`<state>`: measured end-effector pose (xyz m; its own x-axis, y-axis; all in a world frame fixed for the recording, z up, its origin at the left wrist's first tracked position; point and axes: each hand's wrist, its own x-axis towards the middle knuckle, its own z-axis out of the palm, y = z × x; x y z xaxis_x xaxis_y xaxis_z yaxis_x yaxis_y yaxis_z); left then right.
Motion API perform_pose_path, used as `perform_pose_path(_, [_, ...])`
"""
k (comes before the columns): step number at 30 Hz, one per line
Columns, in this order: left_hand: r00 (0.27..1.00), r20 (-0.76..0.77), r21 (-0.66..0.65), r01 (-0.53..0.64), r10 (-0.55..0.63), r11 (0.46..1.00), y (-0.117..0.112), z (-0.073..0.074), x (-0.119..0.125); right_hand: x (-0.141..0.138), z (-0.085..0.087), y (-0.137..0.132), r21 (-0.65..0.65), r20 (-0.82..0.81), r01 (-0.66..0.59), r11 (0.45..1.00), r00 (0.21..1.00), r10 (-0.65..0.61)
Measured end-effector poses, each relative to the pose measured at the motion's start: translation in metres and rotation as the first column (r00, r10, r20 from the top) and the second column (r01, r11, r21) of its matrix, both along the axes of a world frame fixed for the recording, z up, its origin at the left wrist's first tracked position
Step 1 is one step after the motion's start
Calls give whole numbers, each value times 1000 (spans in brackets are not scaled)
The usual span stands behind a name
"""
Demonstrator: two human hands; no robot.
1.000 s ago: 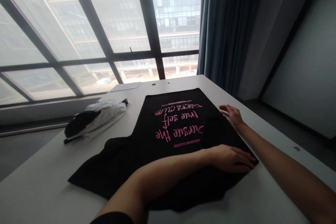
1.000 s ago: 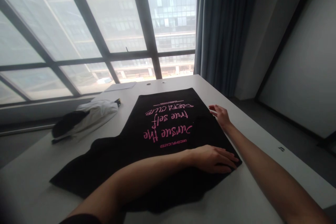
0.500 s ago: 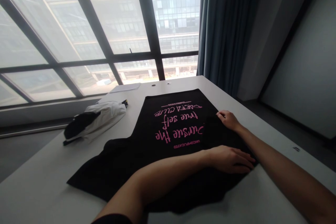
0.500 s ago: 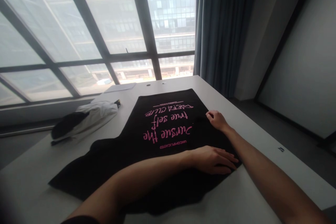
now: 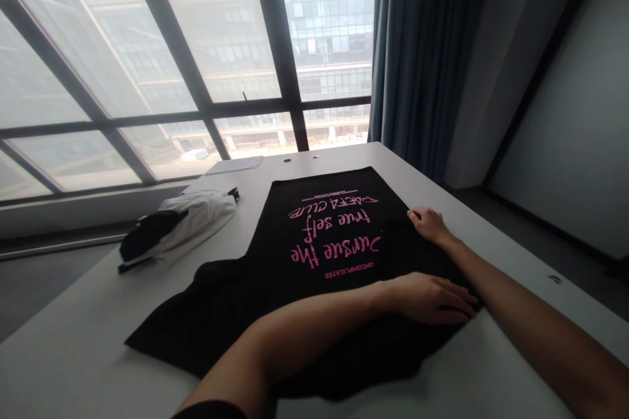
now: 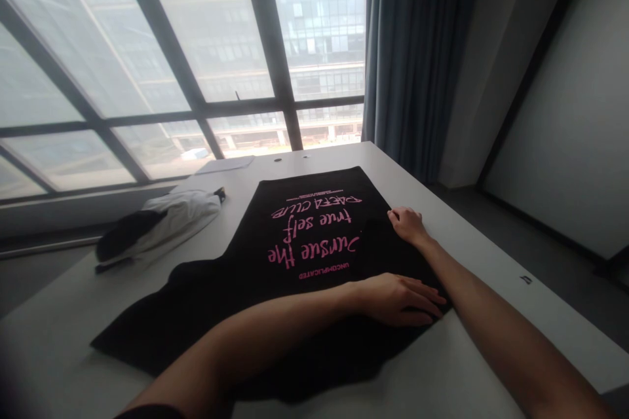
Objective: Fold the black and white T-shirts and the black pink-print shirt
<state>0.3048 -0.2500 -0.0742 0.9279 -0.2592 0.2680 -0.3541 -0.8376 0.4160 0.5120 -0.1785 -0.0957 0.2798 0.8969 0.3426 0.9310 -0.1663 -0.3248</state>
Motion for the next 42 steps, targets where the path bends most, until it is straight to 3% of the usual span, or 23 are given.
perform_pose_path(6, [999, 30, 10, -32, 32, 999, -2, 5, -1, 2, -2, 1, 2, -14, 7, 1000, 1000, -7])
perform_pose_path(9, [971, 100, -2, -218, 217, 976, -2, 6, 0, 3, -2, 2, -1, -38, 9, 1000, 999, -9])
perform_pose_path(12, [886, 162, -9, -439, 435, 898, 1, 3, 1, 2, -2, 2, 11, -63, 7, 1000, 998, -7])
perform_pose_path(15, [820, 134, 37, -565, 556, 824, 4, -2, 1, 1, -2, 1, 18, -73, 13, 1000, 997, -12])
perform_pose_path(21, [822, 101, 124, -570, 561, 813, 5, -7, -2, 1, -4, 1, 64, -93, -5, 998, 996, 11])
perform_pose_path(24, [819, 113, 137, -574, 563, 808, 5, -8, -2, 0, 1, -2, 201, -126, -14, 979, 991, 40])
perform_pose_path(26, [818, 116, 144, -575, 564, 805, 5, -9, -2, -5, 9, -6, 317, -163, -78, 945, 977, 136])
perform_pose_path(28, [816, 118, 149, -578, 566, 802, 6, -10, -2, -13, 17, -10, 365, -295, -188, 912, 906, 304])
perform_pose_path(30, [814, 120, 149, -580, 568, 801, 6, -10, -2, -23, 22, -13, 315, -541, -313, 896, 716, 440])
perform_pose_path(32, [816, 125, 145, -577, 564, 804, 6, -9, -1, -32, 24, -15, 232, -755, -412, 881, 496, 430])
perform_pose_path(33, [819, 129, 143, -573, 559, 807, 6, -9, -1, -35, 24, -15, 202, -815, -431, 879, 424, 395])
perform_pose_path(38, [830, 138, 144, -557, 541, 818, 6, -7, -2, -38, 18, -14, 205, -895, -343, 917, 313, 317])
perform_pose_path(42, [827, 141, 149, -561, 545, 814, 6, -8, -2, -36, 17, -13, 208, -905, -329, 921, 292, 308])
